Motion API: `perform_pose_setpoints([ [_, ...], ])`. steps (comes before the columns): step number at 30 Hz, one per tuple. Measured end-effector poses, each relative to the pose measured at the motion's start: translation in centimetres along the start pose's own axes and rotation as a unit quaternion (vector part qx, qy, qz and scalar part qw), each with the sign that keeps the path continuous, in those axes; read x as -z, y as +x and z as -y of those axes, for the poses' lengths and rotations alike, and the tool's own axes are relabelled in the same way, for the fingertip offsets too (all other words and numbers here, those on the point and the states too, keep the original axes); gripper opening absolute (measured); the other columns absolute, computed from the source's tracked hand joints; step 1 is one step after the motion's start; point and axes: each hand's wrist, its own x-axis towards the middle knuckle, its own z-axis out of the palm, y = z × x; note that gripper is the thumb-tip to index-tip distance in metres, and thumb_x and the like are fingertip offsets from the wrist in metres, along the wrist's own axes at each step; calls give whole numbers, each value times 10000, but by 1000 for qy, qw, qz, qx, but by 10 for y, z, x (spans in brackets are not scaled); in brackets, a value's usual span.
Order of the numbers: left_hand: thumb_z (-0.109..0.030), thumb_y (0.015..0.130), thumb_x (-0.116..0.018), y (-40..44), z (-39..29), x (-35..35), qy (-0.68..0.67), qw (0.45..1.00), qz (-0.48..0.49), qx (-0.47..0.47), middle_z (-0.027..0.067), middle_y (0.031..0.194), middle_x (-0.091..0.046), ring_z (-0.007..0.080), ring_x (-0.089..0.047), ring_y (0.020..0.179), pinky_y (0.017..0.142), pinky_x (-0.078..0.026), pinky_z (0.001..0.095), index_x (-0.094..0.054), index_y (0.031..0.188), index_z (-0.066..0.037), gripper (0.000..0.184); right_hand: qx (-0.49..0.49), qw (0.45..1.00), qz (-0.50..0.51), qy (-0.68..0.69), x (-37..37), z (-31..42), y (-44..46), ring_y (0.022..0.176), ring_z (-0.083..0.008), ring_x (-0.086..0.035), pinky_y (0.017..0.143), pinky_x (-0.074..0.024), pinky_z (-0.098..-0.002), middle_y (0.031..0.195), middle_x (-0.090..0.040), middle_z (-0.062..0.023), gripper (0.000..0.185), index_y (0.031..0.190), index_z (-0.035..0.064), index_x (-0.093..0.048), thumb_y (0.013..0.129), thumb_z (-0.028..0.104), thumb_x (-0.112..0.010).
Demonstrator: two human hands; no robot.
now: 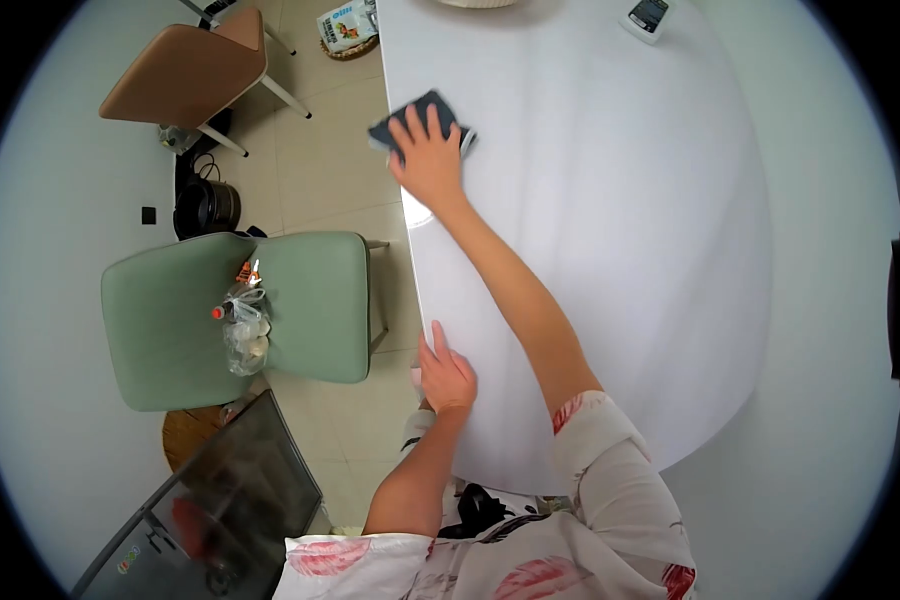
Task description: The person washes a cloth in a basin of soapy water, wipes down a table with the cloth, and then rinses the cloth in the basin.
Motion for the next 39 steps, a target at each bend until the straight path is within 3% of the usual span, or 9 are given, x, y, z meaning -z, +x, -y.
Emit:
perform_pose_setpoints([
  [4, -115, 823, -397, 3, 0, -4, 3, 1000, -1, 1, 246, 1298, -329, 414, -428, 1097, 875, -405, 456, -261, 1372, -129, 566, 79, 989, 95, 80, 60, 13, -86, 1263, -309, -304, 916, -300, -515, 1358, -377, -76, 520, 1233, 190, -490, 734, 289, -600],
  [10, -144, 840, -346, 5, -3, 4, -10, 1000, 8, 9, 224, 1328, -298, 399, -445, 1091, 860, -430, 450, -260, 1372, -139, 539, -99, 983, 155, 14, 168, -20, -221, 1280, -273, -290, 945, -273, -479, 1378, -362, -62, 598, 1251, 191, -483, 668, 208, -616],
  [13, -147, 847, -331, 6, -1, 4, 12, 1000, -15, 7, 213, 1342, -287, 374, -461, 1082, 845, -442, 445, -258, 1373, -144, 532, -195, 978, 44, -66, 219, -81, -301, 1262, -282, -338, 953, -249, -450, 1362, -393, -71, 588, 1217, 164, -527, 632, 124, -562],
  [16, -154, 858, -319, 7, 2, 4, 0, 1000, -23, -11, 224, 1310, -317, 396, -470, 1052, 826, -438, 475, -240, 1377, -133, 525, -356, 906, 2, -229, 258, -167, -352, 1282, -254, -294, 946, -242, -452, 1391, -351, -51, 522, 1302, 166, -432, 796, 265, -512],
  [21, -152, 866, -324, 8, -4, 5, 9, 999, -38, -20, 228, 1296, -335, 388, -501, 1005, 767, -466, 465, -252, 1370, -128, 510, -504, 758, -68, -409, 238, -256, -359, 1257, -297, -305, 884, -281, -556, 1363, -370, -39, 498, 1272, 258, -435, 788, 351, -513],
  [24, -147, 866, -338, 10, -2, 3, 27, 995, -72, -56, 228, 1268, -361, 375, -524, 968, 720, -484, 455, -265, 1363, -134, 502, -481, 769, -88, -412, 215, -204, -325, 1237, -314, -321, 866, -293, -552, 1340, -390, -58, 525, 1258, 246, -442, 754, 356, -537],
  [30, -157, 862, -374, 12, -6, 2, 44, 995, -74, -45, 207, 1211, -416, 364, -570, 861, 702, -484, 472, -296, 1348, -144, 492, -315, 931, -26, -184, 190, -27, -306, 1266, -315, -289, 933, -254, -535, 1389, -331, -83, 585, 1279, 205, -441, 713, 261, -577],
  [35, -170, 865, -359, 32, 17, -17, 79, 976, -169, -112, 212, 1299, -372, 349, -493, 1060, 883, -406, 454, -318, 1336, -104, 477, -234, 965, 112, 29, 233, 73, -382, 1314, -262, -235, 1024, -196, -521, 1427, -277, -42, 652, 1317, 247, -392, 702, 279, -605],
  [39, -188, 876, -302, 34, 26, -20, 203, 952, -165, -159, 156, 1421, -246, 281, -293, 1279, 1037, -218, 484, -258, 1368, -59, 511, -347, 924, 138, -77, 280, 71, -457, 1312, -238, -241, 1034, -194, -502, 1430, -272, -30, 650, 1325, 251, -380, 712, 278, -592],
])
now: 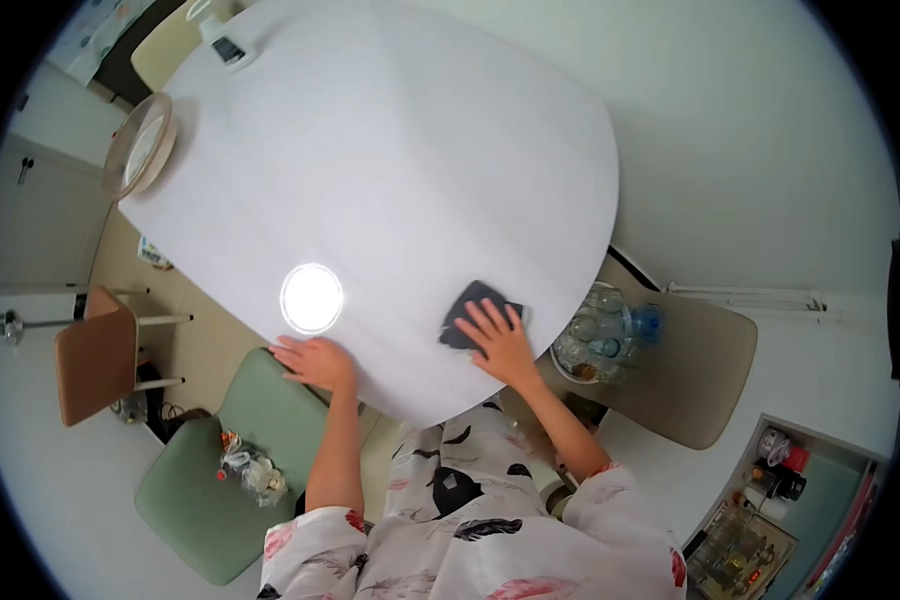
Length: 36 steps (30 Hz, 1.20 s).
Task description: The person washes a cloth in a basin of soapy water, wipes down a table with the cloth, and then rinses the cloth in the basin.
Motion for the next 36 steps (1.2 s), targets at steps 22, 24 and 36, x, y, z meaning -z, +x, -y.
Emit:
perform_pose_setpoints([
  [22, -164, 847, -328, 25, -242, 22, -118, 901, 123, -399, 86, 1460, -185, 255, -114, 1359, 1099, -42, 431, -241, 1387, -79, 554, -157, 972, -160, -72, 64, -354, 278, 1297, -233, -248, 1002, -192, -487, 1407, -298, -30, 568, 1308, 282, -400, 766, 337, -562],
  [24, -158, 839, -337, 33, -268, 24, -113, 888, 130, -427, 84, 1458, -191, 257, -120, 1357, 1100, -47, 433, -248, 1384, -79, 558, -129, 978, -146, -70, 68, -363, 301, 1298, -228, -246, 1003, -190, -488, 1407, -297, -23, 567, 1304, 287, -403, 764, 340, -564],
  [36, -159, 808, -391, 45, -290, 21, -134, 860, 145, -471, 68, 1437, -253, 249, -182, 1343, 1096, -97, 425, -320, 1356, -93, 557, -66, 980, -189, -18, 46, -322, 459, 1238, -216, -336, 974, -231, -508, 1337, -406, -18, 513, 1224, 239, -493, 732, 371, -560],
])
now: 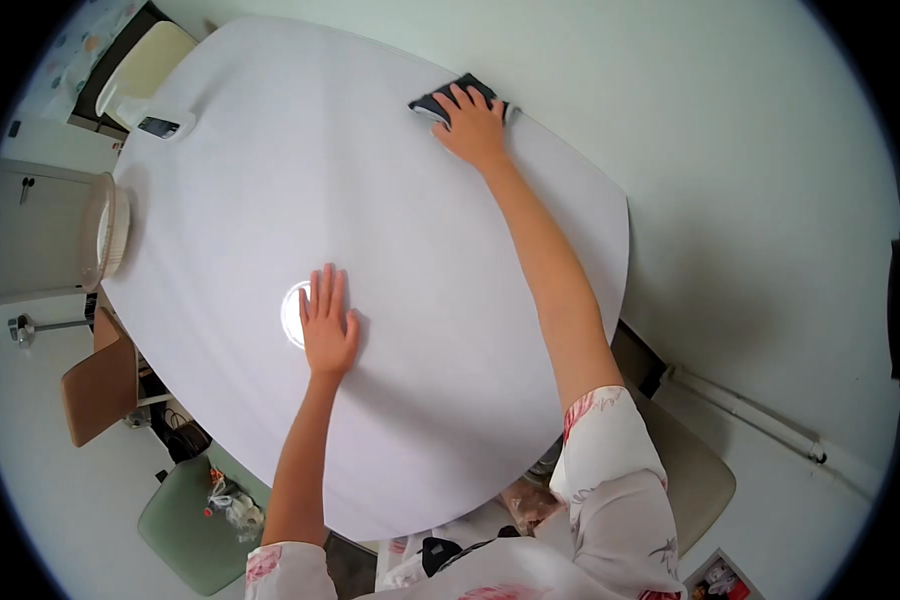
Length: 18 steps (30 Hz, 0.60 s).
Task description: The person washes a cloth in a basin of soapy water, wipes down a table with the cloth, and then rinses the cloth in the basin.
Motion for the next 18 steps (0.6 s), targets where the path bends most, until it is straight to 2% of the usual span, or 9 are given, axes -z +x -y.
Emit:
perform_pose_setpoints([
  [3, -150, 810, -384, 0, 0, 1, -2, 1000, -9, -11, 66, 1432, -265, 247, -189, 1340, 1096, -102, 427, -327, 1352, -93, 549, 33, 998, -31, -32, 8, -10, -26, 1178, -226, -394, 953, -253, -509, 1282, -463, -28, 473, 1177, 206, -528, 720, 317, -580],
  [5, -146, 815, -372, 0, 0, 0, 2, 1000, -12, -15, 62, 1428, -274, 242, -193, 1339, 1098, -99, 422, -337, 1347, -93, 536, 31, 997, -51, -55, 33, -34, -60, 1139, -212, -433, 897, -299, -457, 1260, -491, -3, 460, 1178, 228, -530, 723, 264, -583],
  [7, -146, 819, -364, 0, 0, -1, 6, 1000, -23, -14, 59, 1425, -280, 239, -194, 1338, 1099, -98, 416, -347, 1343, -95, 527, -6, 995, -97, -38, 61, -58, -101, 1091, -216, -460, 906, -296, -464, 1192, -534, -19, 413, 1108, 197, -571, 695, 209, -588],
  [9, -145, 820, -361, 0, 1, -3, 2, 1000, -20, -14, 58, 1424, -282, 238, -197, 1337, 1100, -98, 411, -350, 1342, -97, 524, -44, 990, -111, -70, 87, -84, -142, 1087, -214, -460, 894, -303, -435, 1205, -520, -22, 423, 1119, 193, -564, 696, 208, -580],
  [12, -143, 820, -360, 0, 3, -4, 5, 1000, -26, -18, 59, 1422, -285, 238, -199, 1336, 1100, -98, 413, -350, 1343, -99, 525, -86, 984, -109, -109, 111, -99, -193, 1086, -231, -459, 898, -314, -443, 1225, -501, -41, 424, 1130, 176, -557, 707, 190, -566],
  [14, -170, 837, -309, -1, 4, -4, 17, 999, -19, -20, 86, 1431, -262, 266, -175, 1342, 1094, -88, 430, -318, 1357, -74, 528, -210, 971, -106, -50, 117, -100, -218, 1078, -257, -461, 887, -340, -463, 1237, -487, -60, 417, 1137, 151, -551, 720, 170, -546],
  [15, -170, 837, -309, -1, 3, -5, 16, 999, -21, -20, 86, 1431, -262, 266, -175, 1342, 1094, -88, 430, -318, 1357, -74, 528, -208, 971, -108, -50, 115, -104, -231, 1078, -257, -461, 887, -340, -463, 1237, -487, -60, 417, 1137, 151, -551, 720, 170, -546],
  [17, -171, 835, -315, 0, 4, -5, 18, 999, -20, -21, 90, 1429, -266, 267, -177, 1341, 1094, -90, 431, -320, 1355, -71, 529, -240, 955, -164, 66, 106, -108, -248, 1074, -278, -455, 870, -362, -480, 1242, -482, -62, 418, 1148, 155, -546, 730, 163, -535],
  [18, -171, 835, -315, 0, 4, -5, 18, 999, -21, -20, 90, 1429, -266, 267, -177, 1341, 1094, -90, 431, -320, 1355, -71, 529, -263, 951, -156, 53, 108, -101, -250, 1083, -289, -445, 864, -368, -468, 1246, -477, -54, 426, 1161, 162, -541, 736, 168, -528],
])
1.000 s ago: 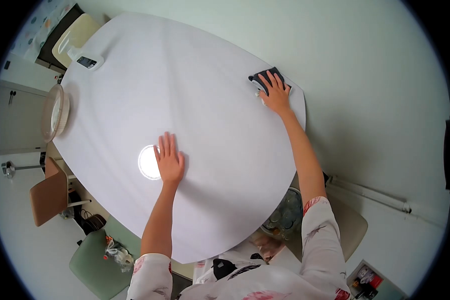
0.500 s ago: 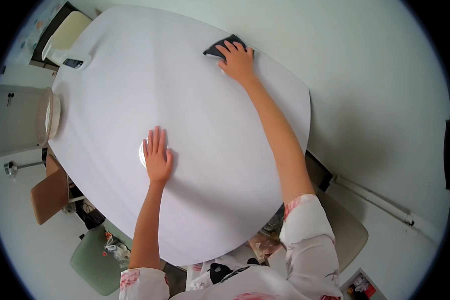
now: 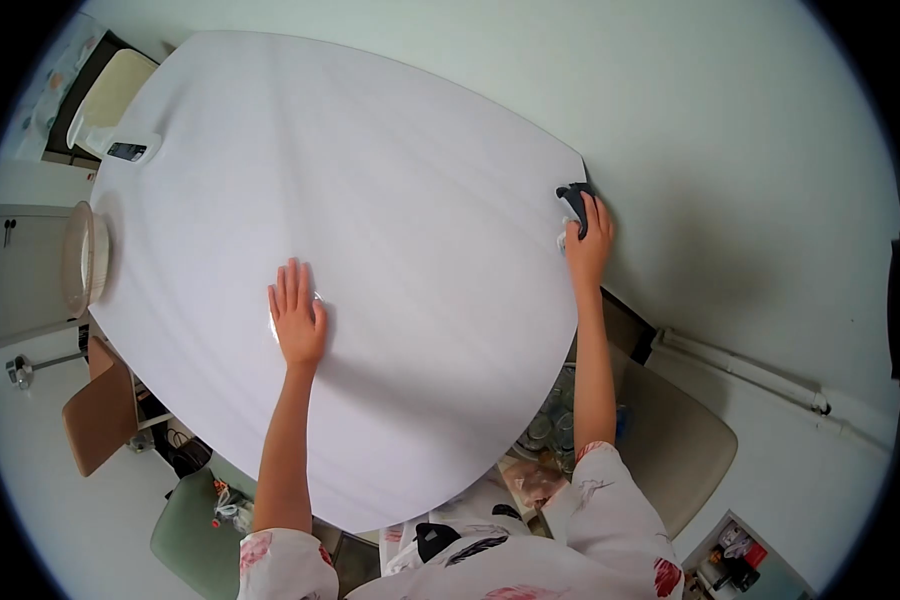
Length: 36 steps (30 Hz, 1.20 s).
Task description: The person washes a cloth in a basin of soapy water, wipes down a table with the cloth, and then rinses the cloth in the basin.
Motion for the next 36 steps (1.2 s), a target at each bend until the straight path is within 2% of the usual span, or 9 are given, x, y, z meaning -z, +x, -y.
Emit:
perform_pose_setpoints([
  [4, -142, 818, -364, 1, 0, 0, -7, 1000, -9, 4, 68, 1426, -273, 254, -186, 1338, 1099, -89, 426, -329, 1352, -97, 537, -20, 991, 17, -129, -4, 20, 7, 1101, -299, -429, 881, -341, -472, 1277, -460, -46, 443, 1177, 174, -538, 734, 196, -535],
  [6, -138, 813, -368, 0, -3, 1, -9, 1000, -8, 10, 69, 1426, -272, 256, -186, 1338, 1099, -90, 430, -327, 1352, -94, 542, 58, 972, -2, -227, -13, 33, 15, 1111, -311, -417, 888, -305, -482, 1311, -438, -45, 463, 1185, 170, -535, 726, 226, -546],
  [13, -128, 806, -383, -2, -6, 7, -43, 999, 10, 21, 96, 1432, -254, 281, -188, 1336, 1088, -98, 448, -315, 1354, -73, 555, 235, 962, 13, -141, -103, 114, 62, 1136, -310, -401, 899, -257, -502, 1293, -463, -53, 462, 1183, 168, -541, 731, 261, -554],
  [23, -155, 814, -409, 0, -7, 11, -60, 996, 48, 48, 76, 1435, -252, 268, -188, 1337, 1083, -105, 470, -323, 1351, -82, 548, 222, 967, 27, -124, -280, 301, 112, 1177, -330, -364, 880, -267, -548, 1289, -432, -77, 494, 1205, 149, -483, 756, 352, -517],
  [25, -157, 813, -416, -2, -7, 10, -77, 995, 46, 47, 70, 1434, -255, 263, -189, 1336, 1082, -110, 471, -330, 1347, -86, 545, 285, 951, 60, -104, -292, 341, 82, 1130, -324, -394, 835, -305, -558, 1268, -429, -62, 502, 1208, 174, -477, 738, 334, -551],
  [29, -171, 810, -431, -2, -8, 9, -75, 996, 32, 48, 84, 1392, -323, 265, -237, 1316, 1079, -128, 471, -376, 1312, -75, 514, 437, 889, 128, 51, -276, 401, -25, 1108, -328, -388, 828, -312, -554, 1248, -422, -85, 490, 1153, 162, -490, 687, 282, -584],
  [33, -181, 814, -435, -10, -2, -4, -61, 996, 39, 48, 118, 1295, -412, 273, -284, 1279, 1074, -142, 464, -438, 1239, -54, 443, 610, 725, 273, 163, -211, 386, -101, 1165, -312, -377, 876, -329, -497, 1289, -432, -83, 527, 1201, 180, -491, 704, 287, -627],
  [35, -190, 810, -446, -11, -4, -5, -149, 984, 71, 68, 137, 1200, -464, 278, -328, 1239, 1066, -165, 468, -477, 1174, -40, 395, 608, 693, 328, 206, -197, 356, -91, 1198, -270, -369, 898, -331, -458, 1319, -415, -40, 543, 1203, 206, -499, 683, 243, -649],
  [36, -173, 801, -445, -9, -6, -2, -114, 992, 44, 32, 117, 1284, -421, 264, -304, 1267, 1068, -173, 455, -453, 1221, -55, 437, 606, 688, 348, 195, -191, 344, -72, 1204, -257, -370, 901, -331, -451, 1326, -412, -26, 551, 1201, 214, -505, 671, 225, -655],
])
